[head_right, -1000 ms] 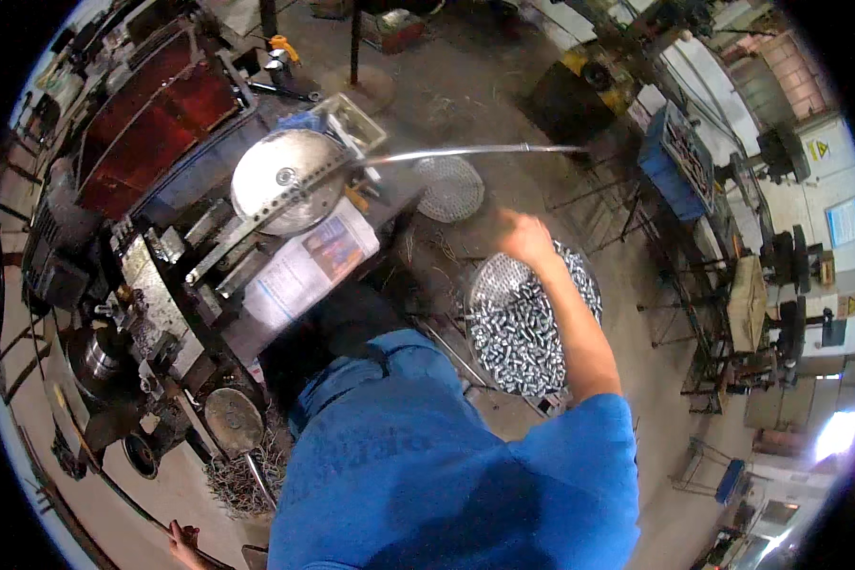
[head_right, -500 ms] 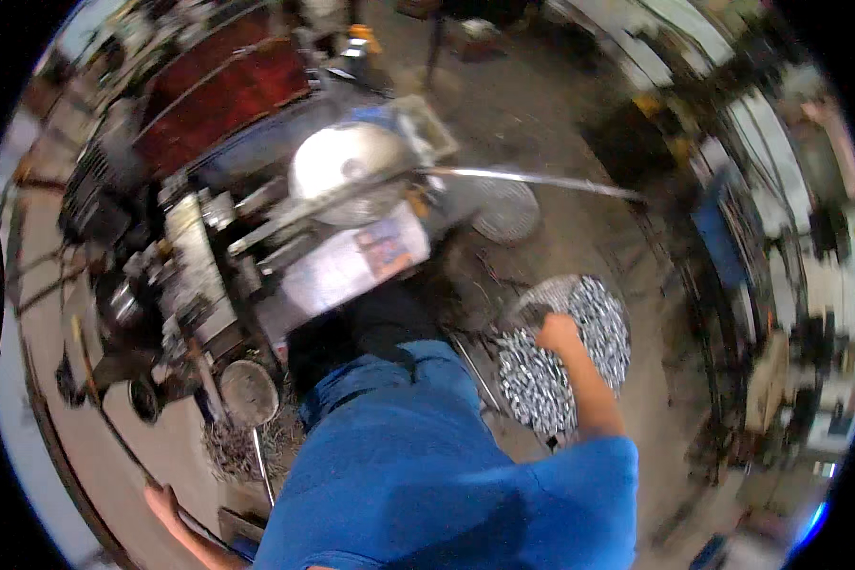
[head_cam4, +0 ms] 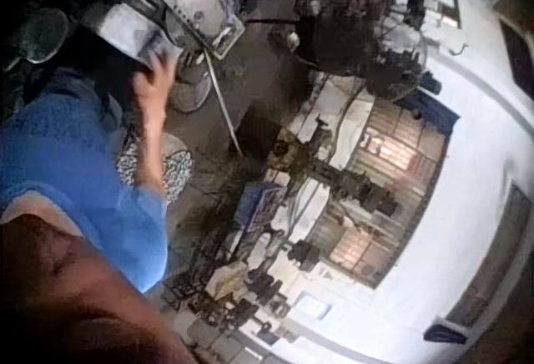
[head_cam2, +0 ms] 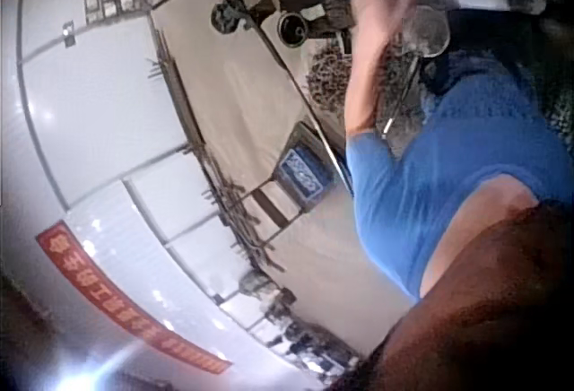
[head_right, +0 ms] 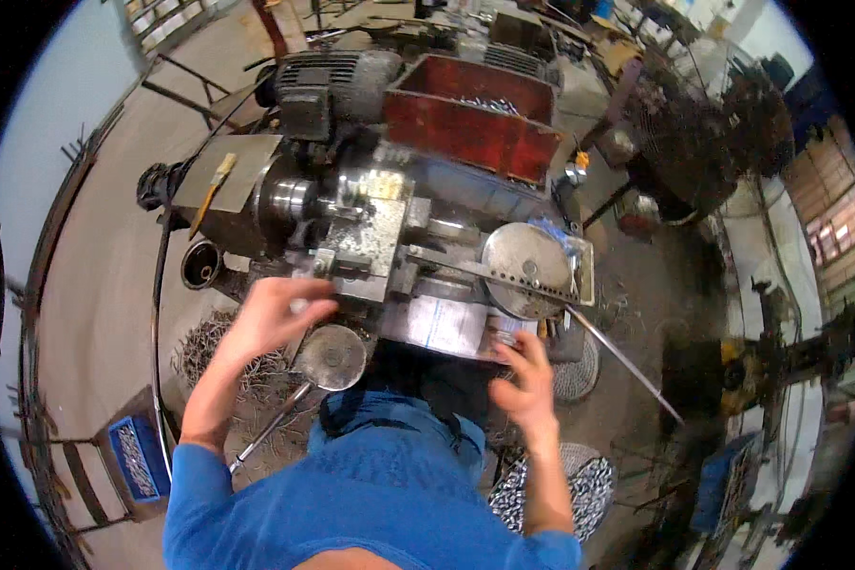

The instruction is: The person operates a lathe to process small metal components. They insert a metal piece into the chuck, tighten it, and then use levers to engage the cutting tool, repeating this process for multiple items while moving finished parts into a container.

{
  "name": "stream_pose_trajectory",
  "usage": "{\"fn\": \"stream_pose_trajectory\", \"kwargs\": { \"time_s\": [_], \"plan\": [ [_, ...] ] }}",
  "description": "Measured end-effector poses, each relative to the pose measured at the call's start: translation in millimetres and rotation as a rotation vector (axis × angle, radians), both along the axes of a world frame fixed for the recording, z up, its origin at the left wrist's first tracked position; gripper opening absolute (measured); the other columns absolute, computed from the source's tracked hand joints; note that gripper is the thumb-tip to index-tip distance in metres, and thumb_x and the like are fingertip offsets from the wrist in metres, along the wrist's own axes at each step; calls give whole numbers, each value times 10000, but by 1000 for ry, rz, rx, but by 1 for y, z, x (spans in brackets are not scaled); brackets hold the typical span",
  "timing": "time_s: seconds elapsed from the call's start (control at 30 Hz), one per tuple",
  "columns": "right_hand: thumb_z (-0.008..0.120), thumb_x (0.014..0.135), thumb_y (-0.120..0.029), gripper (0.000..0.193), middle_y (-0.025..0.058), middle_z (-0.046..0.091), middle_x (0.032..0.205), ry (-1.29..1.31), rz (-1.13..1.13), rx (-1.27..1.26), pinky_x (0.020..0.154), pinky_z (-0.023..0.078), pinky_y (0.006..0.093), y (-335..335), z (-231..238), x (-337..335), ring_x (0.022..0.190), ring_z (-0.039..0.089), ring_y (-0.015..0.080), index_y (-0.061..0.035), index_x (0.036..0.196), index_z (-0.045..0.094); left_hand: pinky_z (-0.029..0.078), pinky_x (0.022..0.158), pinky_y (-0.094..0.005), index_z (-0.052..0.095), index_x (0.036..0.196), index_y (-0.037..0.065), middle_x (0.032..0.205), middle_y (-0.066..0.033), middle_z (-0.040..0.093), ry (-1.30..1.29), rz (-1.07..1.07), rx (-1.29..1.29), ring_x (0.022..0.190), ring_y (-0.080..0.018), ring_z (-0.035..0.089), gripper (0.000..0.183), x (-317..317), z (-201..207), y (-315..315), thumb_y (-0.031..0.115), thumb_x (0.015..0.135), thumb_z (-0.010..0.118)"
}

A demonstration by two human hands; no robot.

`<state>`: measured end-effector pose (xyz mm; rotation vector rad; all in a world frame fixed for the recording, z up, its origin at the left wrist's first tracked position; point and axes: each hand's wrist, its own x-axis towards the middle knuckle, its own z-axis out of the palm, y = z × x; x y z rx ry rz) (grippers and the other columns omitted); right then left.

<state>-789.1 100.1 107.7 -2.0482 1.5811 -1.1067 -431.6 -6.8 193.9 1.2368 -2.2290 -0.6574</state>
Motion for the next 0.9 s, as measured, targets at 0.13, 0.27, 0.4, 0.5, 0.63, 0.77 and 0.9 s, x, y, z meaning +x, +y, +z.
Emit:
{"fn": "stream_pose_trajectory", "kwargs": {
  "time_s": [0.13, 0.27, 0.4, 0.5, 0.63, 0.77, 0.9],
  "plan": [
    [609, 577, -118, 507, 194, 489, 1160, 76, 358, -102, 868, 451, 374, -54, 46, 89, 1007, 542, 321, 12, 1067, 594, 458, 547, -375, 634, 742, 49, 630, -120, 603, 77, -153, 6, 621, -298, 611, 360, -36, -8, -4, 396, 828, 587],
    [618, 577, -93, 441, 208, 492, 1116, 152, 541, -200, 827, 476, 390, -77, 80, 132, 981, 529, 355, 29, 1000, 587, 418, 486, -335, 627, 722, 29, 571, -102, 571, 287, -139, 129, 518, -212, 567, 327, -27, -16, -2, 341, 820, 625],
    [612, 568, -86, 406, 196, 505, 1080, 117, 620, -199, 790, 486, 393, -86, 85, 147, 913, 544, 338, 39, 953, 602, 399, 478, -296, 618, 720, 3, 550, -98, 553, 334, -125, 210, 500, -135, 530, 295, -13, -21, -3, 279, 824, 627],
    [621, 554, -89, 405, 189, 527, 1055, 119, 650, -222, 770, 492, 388, -93, 81, 150, 882, 553, 330, 32, 941, 608, 421, 498, -267, 625, 739, -13, 556, -93, 560, 367, -135, 164, 528, -101, 543, 303, -7, -24, -6, 277, 825, 629],
    [623, 530, -76, 392, 172, 555, 1024, 243, 670, -302, 748, 499, 378, -103, 86, 153, 860, 557, 321, 23, 909, 614, 444, 520, -245, 639, 745, -28, 578, -65, 589, 426, -149, 210, 561, -79, 559, 300, -1, -14, -10, 263, 816, 648],
    [614, 495, -65, 403, 149, 583, 987, 284, 683, -416, 705, 506, 381, -114, 96, 166, 822, 568, 311, -8, 894, 634, 448, 522, -232, 653, 730, -17, 588, -41, 605, 496, -144, 398, 570, -66, 567, 303, 9, -11, -16, 271, 822, 651],
    [624, 494, -73, 412, 153, 577, 1002, 294, 751, -379, 715, 505, 380, -122, 94, 175, 843, 562, 319, -7, 901, 634, 452, 528, -236, 655, 757, -5, 599, -42, 606, 445, -180, 441, 572, -70, 572, 332, 23, -14, -21, 312, 847, 618]
  ]
}}
